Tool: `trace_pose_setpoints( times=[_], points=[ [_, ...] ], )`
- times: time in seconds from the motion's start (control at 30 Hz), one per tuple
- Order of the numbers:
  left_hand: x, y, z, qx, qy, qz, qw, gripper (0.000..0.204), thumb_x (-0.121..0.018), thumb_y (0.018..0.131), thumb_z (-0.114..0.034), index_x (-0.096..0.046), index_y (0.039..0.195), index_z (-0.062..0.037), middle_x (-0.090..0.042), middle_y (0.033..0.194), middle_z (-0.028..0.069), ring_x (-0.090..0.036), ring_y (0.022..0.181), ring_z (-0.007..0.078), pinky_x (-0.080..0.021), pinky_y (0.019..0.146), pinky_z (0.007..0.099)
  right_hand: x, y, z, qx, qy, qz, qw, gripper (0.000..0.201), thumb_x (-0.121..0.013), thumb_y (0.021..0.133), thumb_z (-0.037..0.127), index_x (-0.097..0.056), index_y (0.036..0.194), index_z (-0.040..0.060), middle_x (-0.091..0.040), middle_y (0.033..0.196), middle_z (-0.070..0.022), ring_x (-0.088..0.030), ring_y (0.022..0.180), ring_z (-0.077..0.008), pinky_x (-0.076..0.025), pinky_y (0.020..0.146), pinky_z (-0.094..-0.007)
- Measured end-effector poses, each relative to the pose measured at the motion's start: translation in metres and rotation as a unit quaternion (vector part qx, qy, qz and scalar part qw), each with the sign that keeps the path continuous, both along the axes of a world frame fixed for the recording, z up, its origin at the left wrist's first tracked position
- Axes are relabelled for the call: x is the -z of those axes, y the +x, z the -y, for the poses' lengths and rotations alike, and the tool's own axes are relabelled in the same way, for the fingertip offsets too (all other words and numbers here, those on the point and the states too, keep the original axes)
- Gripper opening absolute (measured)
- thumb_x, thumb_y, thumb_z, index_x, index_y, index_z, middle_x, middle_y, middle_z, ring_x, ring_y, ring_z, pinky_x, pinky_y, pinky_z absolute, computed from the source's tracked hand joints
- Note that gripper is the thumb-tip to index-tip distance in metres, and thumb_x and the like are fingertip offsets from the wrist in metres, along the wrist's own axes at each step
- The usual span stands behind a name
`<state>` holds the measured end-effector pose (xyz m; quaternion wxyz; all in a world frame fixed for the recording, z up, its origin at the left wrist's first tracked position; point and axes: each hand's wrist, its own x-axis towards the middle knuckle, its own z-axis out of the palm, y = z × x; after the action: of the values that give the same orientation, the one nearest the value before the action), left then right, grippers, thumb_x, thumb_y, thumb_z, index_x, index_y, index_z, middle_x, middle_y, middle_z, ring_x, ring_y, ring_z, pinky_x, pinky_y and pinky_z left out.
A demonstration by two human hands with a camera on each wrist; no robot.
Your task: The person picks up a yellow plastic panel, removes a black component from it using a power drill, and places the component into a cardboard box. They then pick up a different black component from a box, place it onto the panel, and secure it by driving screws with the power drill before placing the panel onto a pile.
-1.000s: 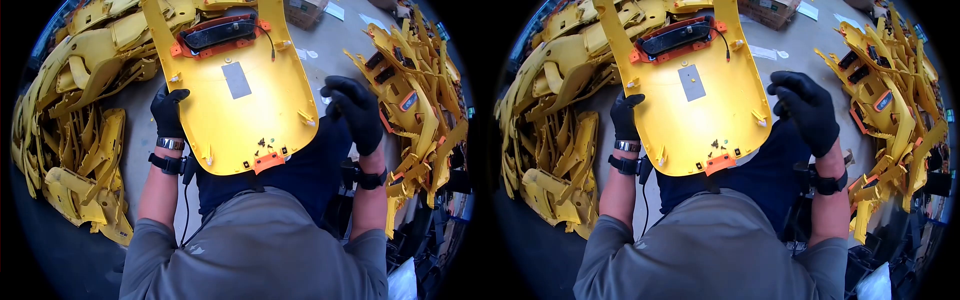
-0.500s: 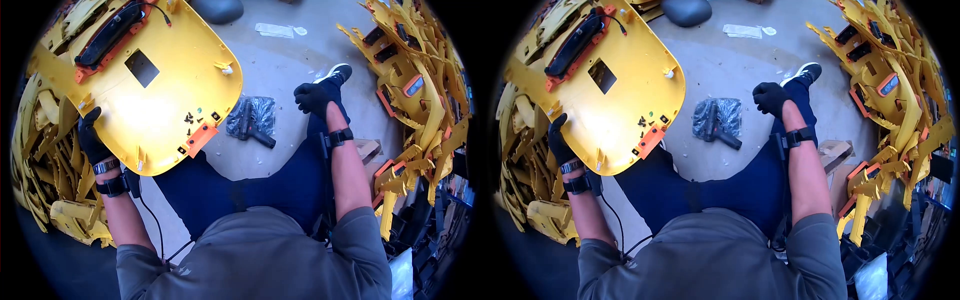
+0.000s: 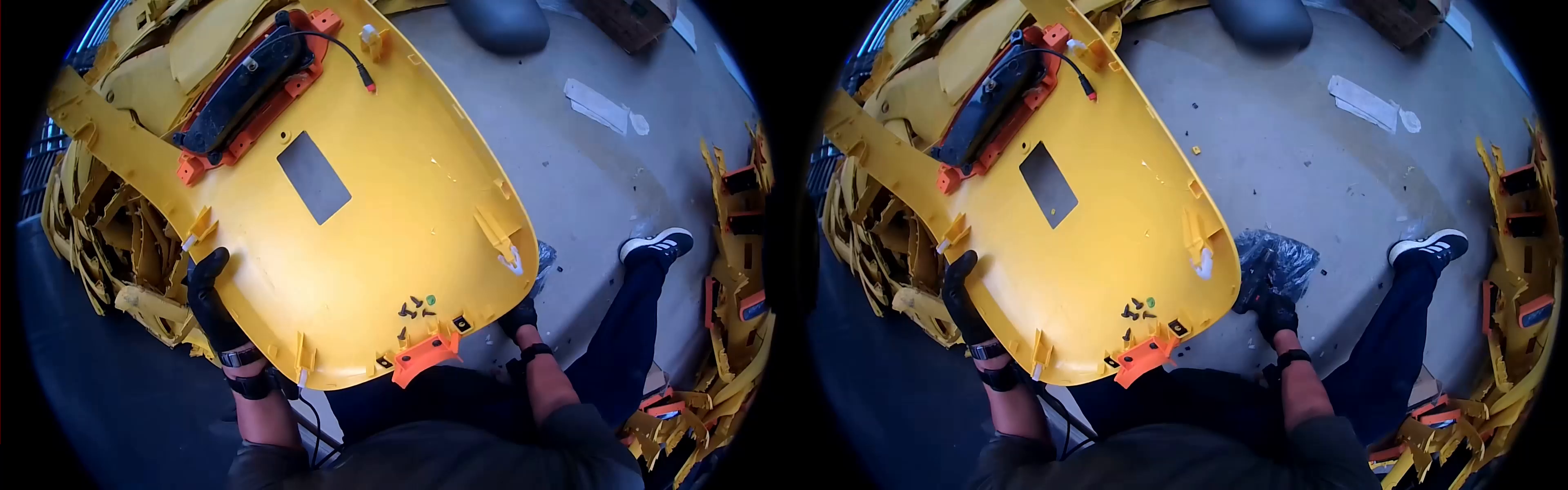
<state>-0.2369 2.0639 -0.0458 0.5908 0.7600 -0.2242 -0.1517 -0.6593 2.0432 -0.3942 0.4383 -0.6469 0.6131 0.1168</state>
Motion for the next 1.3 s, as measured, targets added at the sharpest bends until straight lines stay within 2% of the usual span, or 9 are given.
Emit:
trace_pose_setpoints(
  times=[0.1,0.23,0.4,0.5,0.57,0.77,0.87,1.23,1.3],
  points=[
    [-0.002,-0.004,0.001,0.035,-0.027,0.006,0.999,0.021,-0.057,0.087,-0.015,-0.062,0.105,-0.0036,-0.062,0.097,0.0088,-0.063,0.092,0.0219,-0.052,0.084,0.0353,0.008,-0.014,0.012,-0.155,-0.002,0.024,0.988,0.034,-0.067,0.081,0.027,-0.068,0.109,0.0078,-0.067,0.113,-0.0209,-0.063,0.106,-0.0385,-0.052,0.087,-0.0464],
    [-0.025,-0.018,0.018,0.054,-0.086,-0.159,0.982,0.024,-0.056,0.087,-0.012,-0.06,0.108,-0.0012,-0.064,0.095,0.0108,-0.066,0.084,0.0228,-0.056,0.076,0.034,-0.019,-0.029,0.031,-0.188,-0.024,0.059,0.98,0.04,-0.073,0.077,0.033,-0.067,0.097,-0.001,-0.071,0.091,-0.0201,-0.068,0.085,-0.0368,-0.055,0.076,-0.0445],
    [-0.029,-0.009,0.001,0.124,-0.121,-0.104,0.979,0.027,-0.056,0.085,-0.011,-0.062,0.109,-0.0001,-0.067,0.097,0.0081,-0.066,0.083,0.0206,-0.056,0.075,0.0319,-0.096,-0.02,0.063,-0.011,-0.04,0.19,0.981,0.037,-0.073,0.082,0.03,-0.064,0.089,-0.0044,-0.064,0.069,-0.0147,-0.067,0.063,-0.0227,-0.056,0.055,-0.037],
    [-0.04,-0.007,-0.005,0.159,-0.161,-0.204,0.952,0.03,-0.056,0.083,-0.009,-0.062,0.111,0.0003,-0.067,0.096,0.0082,-0.066,0.081,0.0201,-0.056,0.074,0.0311,-0.2,-0.029,0.073,0.27,0.069,0.247,0.928,0.03,-0.07,0.087,0.027,-0.057,0.094,0.0013,-0.061,0.072,-0.009,-0.063,0.059,-0.0202,-0.057,0.055,-0.0355],
    [-0.047,-0.011,-0.01,0.188,-0.197,-0.211,0.939,0.035,-0.058,0.082,-0.008,-0.06,0.116,0.001,-0.067,0.096,0.0091,-0.067,0.08,0.0206,-0.056,0.073,0.0312,-0.275,-0.045,0.055,0.322,0.014,0.327,0.888,0.025,-0.068,0.087,0.02,-0.055,0.098,0.0022,-0.061,0.075,-0.0059,-0.064,0.065,-0.0179,-0.055,0.061,-0.0322],
    [-0.014,0.013,-0.022,0.234,-0.223,-0.247,0.913,0.044,-0.062,0.078,0.0,-0.059,0.122,0.005,-0.068,0.102,0.0109,-0.067,0.081,0.0189,-0.056,0.074,0.0302,-0.44,-0.051,-0.046,0.28,-0.246,0.513,0.773,0.053,-0.068,0.085,0.031,-0.05,0.125,0.0012,-0.058,0.078,-0.0058,-0.063,0.072,-0.0178,-0.055,0.064,-0.0335],
    [-0.004,0.007,-0.018,0.231,-0.214,-0.24,0.919,0.045,-0.063,0.078,0.001,-0.059,0.122,0.0058,-0.068,0.101,0.0104,-0.066,0.08,0.0177,-0.056,0.072,0.0294,-0.488,-0.019,-0.055,0.228,-0.246,0.492,0.803,0.07,-0.07,0.082,0.031,-0.042,0.136,-0.0036,-0.061,0.081,-0.0079,-0.065,0.07,-0.0193,-0.057,0.065,-0.0325],
    [0.001,-0.035,-0.051,0.281,-0.05,-0.076,0.955,0.057,-0.069,0.077,-0.006,-0.056,0.131,0.0061,-0.069,0.111,0.0105,-0.067,0.09,0.0154,-0.054,0.08,0.0291,-0.405,0.028,-0.08,0.193,0.156,0.616,0.748,0.067,-0.07,0.078,0.003,-0.041,0.139,-0.0003,-0.066,0.089,-0.0115,-0.068,0.08,-0.0214,-0.056,0.073,-0.0336],
    [-0.014,-0.032,-0.054,0.291,0.025,-0.014,0.956,0.057,-0.071,0.078,-0.009,-0.056,0.131,0.0059,-0.07,0.108,0.01,-0.067,0.088,0.0143,-0.054,0.079,0.0286,-0.395,0.037,-0.075,0.168,0.115,0.6,0.774,0.061,-0.067,0.078,-0.002,-0.046,0.135,0.0005,-0.065,0.094,-0.0111,-0.067,0.077,-0.0189,-0.056,0.069,-0.0319]
  ],
)
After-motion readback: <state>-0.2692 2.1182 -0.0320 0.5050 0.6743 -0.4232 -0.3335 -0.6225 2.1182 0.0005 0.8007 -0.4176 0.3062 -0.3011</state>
